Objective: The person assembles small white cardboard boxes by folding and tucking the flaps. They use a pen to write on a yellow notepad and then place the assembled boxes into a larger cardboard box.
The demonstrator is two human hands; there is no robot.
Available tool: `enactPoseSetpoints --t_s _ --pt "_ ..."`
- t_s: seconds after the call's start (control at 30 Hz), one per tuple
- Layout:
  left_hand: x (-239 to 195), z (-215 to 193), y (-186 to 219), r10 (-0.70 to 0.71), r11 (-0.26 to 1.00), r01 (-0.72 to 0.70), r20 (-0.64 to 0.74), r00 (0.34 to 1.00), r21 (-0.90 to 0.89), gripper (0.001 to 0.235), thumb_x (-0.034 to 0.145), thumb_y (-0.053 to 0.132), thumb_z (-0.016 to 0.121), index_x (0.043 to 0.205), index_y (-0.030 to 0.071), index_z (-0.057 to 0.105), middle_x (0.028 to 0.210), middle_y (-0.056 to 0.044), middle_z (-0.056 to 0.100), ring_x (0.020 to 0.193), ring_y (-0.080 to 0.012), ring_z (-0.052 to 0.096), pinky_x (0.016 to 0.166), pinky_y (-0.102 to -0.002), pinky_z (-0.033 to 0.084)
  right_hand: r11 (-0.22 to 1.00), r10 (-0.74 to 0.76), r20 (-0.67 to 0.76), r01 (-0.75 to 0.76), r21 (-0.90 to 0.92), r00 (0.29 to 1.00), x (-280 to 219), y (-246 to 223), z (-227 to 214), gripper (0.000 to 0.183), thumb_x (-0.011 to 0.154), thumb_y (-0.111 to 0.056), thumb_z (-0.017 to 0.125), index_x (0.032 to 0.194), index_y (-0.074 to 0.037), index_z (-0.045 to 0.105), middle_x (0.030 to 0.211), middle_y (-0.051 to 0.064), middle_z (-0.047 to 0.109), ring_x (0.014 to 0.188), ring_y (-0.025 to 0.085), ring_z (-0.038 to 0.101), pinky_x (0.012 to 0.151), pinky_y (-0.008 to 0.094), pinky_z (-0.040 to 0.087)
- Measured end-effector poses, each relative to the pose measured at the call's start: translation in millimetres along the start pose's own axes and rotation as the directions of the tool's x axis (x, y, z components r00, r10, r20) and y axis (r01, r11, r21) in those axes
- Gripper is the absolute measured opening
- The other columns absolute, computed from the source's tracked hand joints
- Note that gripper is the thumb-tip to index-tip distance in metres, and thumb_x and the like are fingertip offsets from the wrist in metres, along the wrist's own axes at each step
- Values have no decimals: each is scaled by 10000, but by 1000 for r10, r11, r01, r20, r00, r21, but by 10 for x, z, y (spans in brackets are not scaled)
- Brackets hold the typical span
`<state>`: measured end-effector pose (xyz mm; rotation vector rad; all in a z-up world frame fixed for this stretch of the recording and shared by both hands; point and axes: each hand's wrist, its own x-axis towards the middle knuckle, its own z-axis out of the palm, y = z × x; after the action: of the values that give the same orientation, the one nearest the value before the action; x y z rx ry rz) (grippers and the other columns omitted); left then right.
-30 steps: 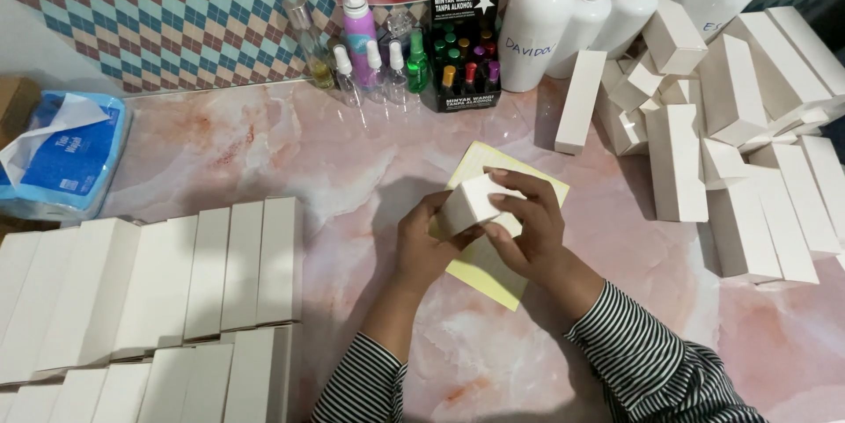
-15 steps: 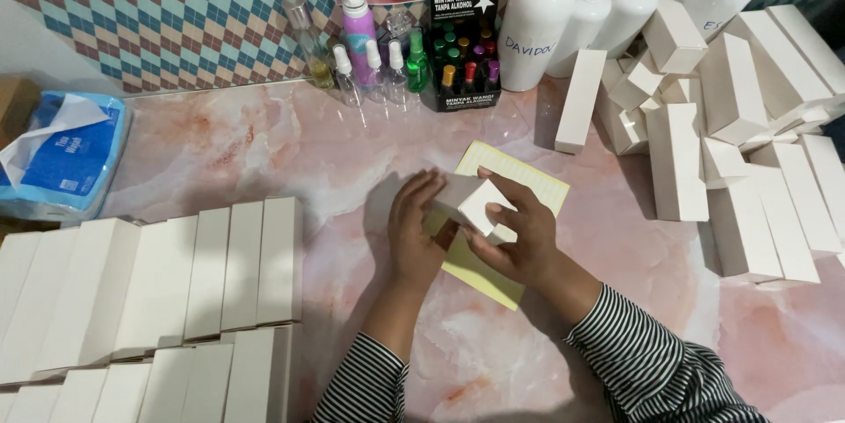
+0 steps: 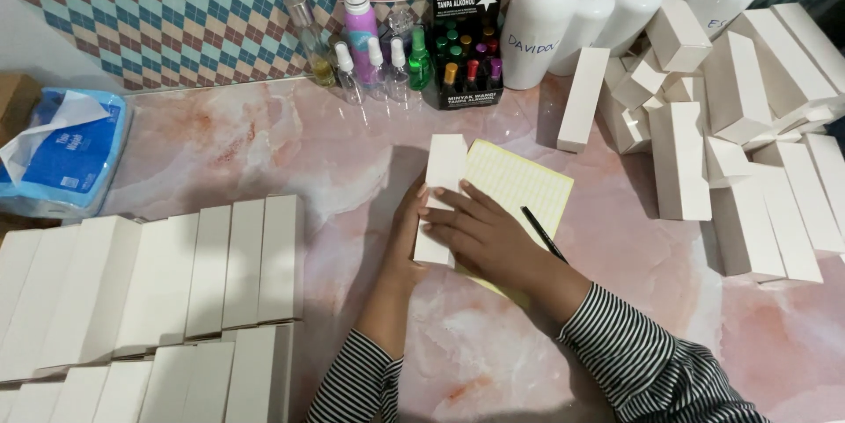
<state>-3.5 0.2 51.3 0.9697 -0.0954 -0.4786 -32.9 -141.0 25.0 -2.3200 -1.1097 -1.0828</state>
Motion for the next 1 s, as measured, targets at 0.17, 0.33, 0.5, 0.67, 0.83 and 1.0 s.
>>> enactPoseSetpoints --t_s 0.17,0.33,0.5,0.67,0.83,1.0 --pt "84 -197 -212 -19 1000 19 47 999 19 483 1051 248 469 1495 61 470 1383 -149 575 1248 -204 536 1079 -333 447 989 116 -28 -118 -94 993 -156 183 36 428 897 -135 681 1322 -142 632 1395 115 638 1332 398 573 1158 548 386" --pt "221 -444 -506 64 996 -52 192 979 -66 495 1026 221 559 1492 70 491 1349 -151 633 1243 -213 602 1059 -341 495 949 217 -88 -232 -212 972 -205 237 31 484 886 -208 767 1349 -153 636 1434 129 600 1375 416 527 1183 519 386" --pt "259 -485 -532 136 984 -94 290 947 -154 650 994 191 636 1568 47 367 1329 -219 646 1203 -288 644 977 -425 560 938 252 -145 -278 -207 957 -226 243 61 519 891 -278 794 1362 -147 622 1464 140 575 1407 412 498 1188 488 374" --pt "487 -807 -973 73 980 -15 289 954 -199 812 963 453 644 1618 206 234 1243 -146 661 1028 -218 694 801 -334 602 936 321 -76 -304 177 944 -210 388 69 445 994 -176 669 1408 -61 551 1349 95 623 1339 311 564 1192 418 363" --pt "501 -766 -877 6 988 23 183 983 -155 729 972 454 608 1594 333 248 1497 -125 492 1232 -292 591 791 -572 626 887 409 -111 -366 280 906 -876 458 260 867 869 -487 740 1464 65 434 1328 255 627 1303 454 562 1139 537 392" --pt "557 -796 -1060 -17 997 24 102 995 -67 430 1065 285 458 1471 150 496 1305 -106 662 1092 -252 687 814 -343 574 889 418 54 -421 180 907 -738 428 232 990 971 -634 445 1583 110 217 953 229 651 1079 458 615 981 553 443"
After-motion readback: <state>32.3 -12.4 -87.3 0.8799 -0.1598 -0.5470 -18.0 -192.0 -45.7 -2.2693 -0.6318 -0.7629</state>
